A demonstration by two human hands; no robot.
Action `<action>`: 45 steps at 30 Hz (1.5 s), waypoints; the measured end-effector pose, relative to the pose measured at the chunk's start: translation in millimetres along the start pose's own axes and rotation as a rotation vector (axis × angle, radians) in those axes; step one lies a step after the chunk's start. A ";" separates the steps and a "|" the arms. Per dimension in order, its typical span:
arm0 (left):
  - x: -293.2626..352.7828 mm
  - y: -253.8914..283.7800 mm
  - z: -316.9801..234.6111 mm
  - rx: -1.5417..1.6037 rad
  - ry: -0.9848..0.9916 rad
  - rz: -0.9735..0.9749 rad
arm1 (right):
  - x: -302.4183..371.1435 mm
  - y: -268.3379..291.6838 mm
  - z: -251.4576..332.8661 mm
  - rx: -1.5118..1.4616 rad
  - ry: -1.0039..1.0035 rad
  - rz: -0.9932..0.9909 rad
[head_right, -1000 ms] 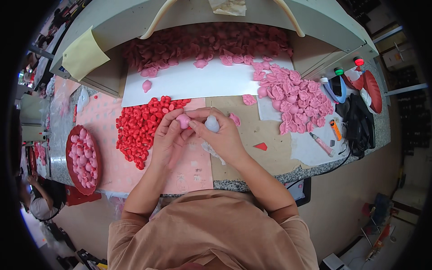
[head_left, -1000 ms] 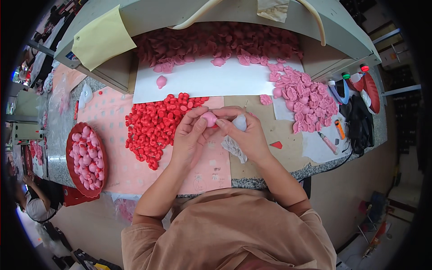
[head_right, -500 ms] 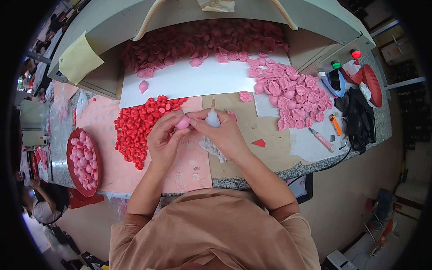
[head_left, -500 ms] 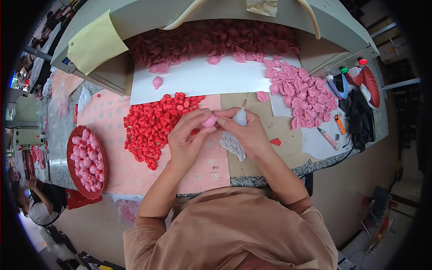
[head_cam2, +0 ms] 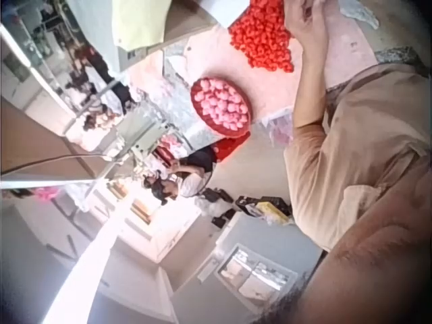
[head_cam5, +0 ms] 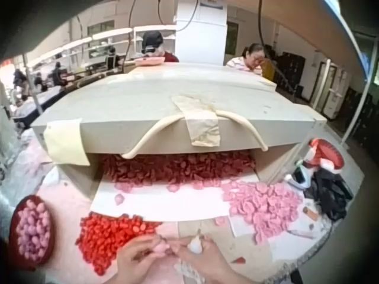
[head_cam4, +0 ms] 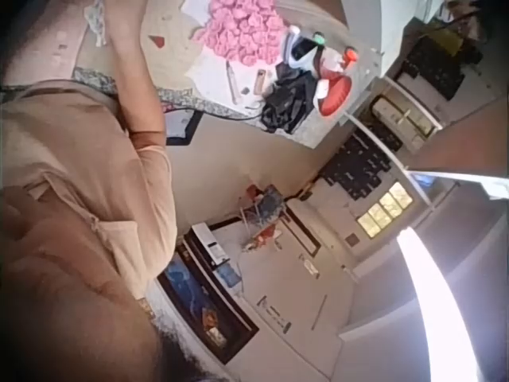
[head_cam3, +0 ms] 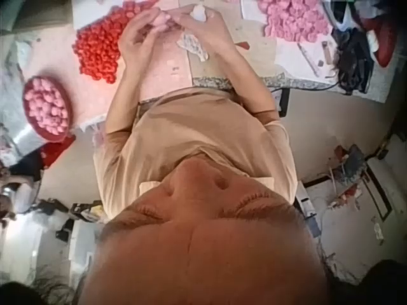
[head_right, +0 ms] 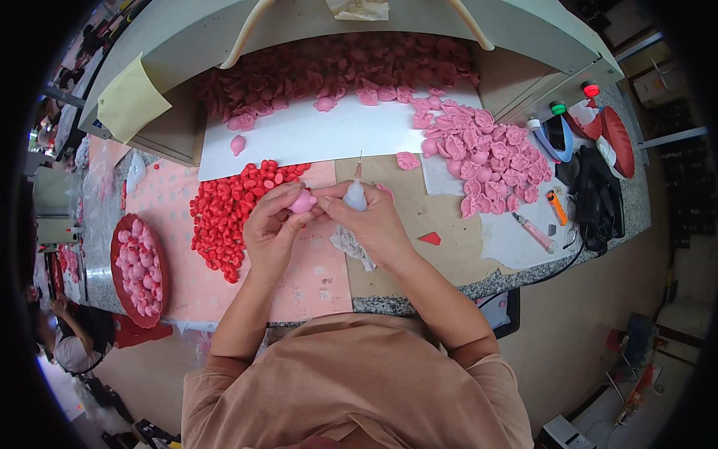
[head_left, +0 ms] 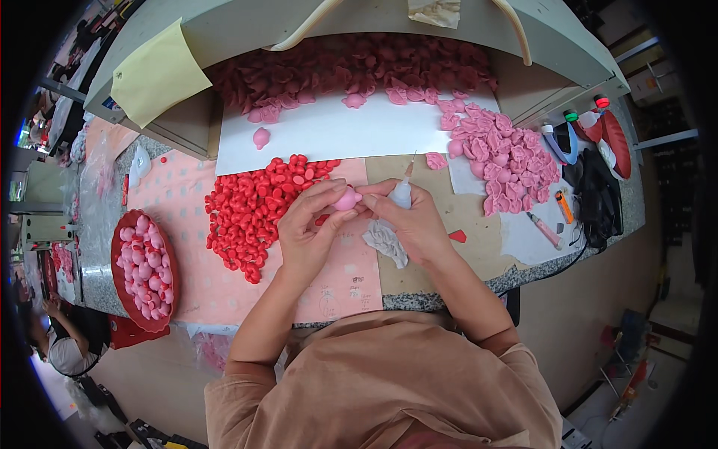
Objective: Assembling small plastic toy components by applying adhesive with a glue bottle.
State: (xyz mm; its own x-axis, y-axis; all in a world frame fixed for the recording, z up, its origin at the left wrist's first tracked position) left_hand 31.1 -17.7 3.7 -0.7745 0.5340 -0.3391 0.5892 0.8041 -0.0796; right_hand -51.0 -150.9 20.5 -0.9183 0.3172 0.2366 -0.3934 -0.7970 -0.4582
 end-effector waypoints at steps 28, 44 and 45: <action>-1.3 -2.3 -0.4 0.177 0.083 0.015 | -3.5 0.2 -1.5 -0.103 -0.050 0.054; 0.8 4.0 4.3 0.198 0.307 -0.039 | 0.0 -7.5 10.1 0.330 0.294 0.084; 0.9 3.4 4.9 0.198 0.306 -0.038 | -0.5 -6.8 9.7 0.330 0.295 0.084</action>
State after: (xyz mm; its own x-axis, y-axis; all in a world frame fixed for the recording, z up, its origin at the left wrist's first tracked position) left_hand 33.5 -15.8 -1.5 -0.8122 0.5821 -0.0384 0.5684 0.7749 -0.2767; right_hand -47.5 -150.6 31.9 -0.9383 0.3394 -0.0659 -0.3262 -0.9322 -0.1567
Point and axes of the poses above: each hand's wrist, its own x-axis away from the middle knuckle, its own y-axis out of the back of the hand, z = x × y, the point moved 3 cm from there along -x, towards the middle knuckle, and after that the axes turned 1 degree about y, right-handed, at the moved point
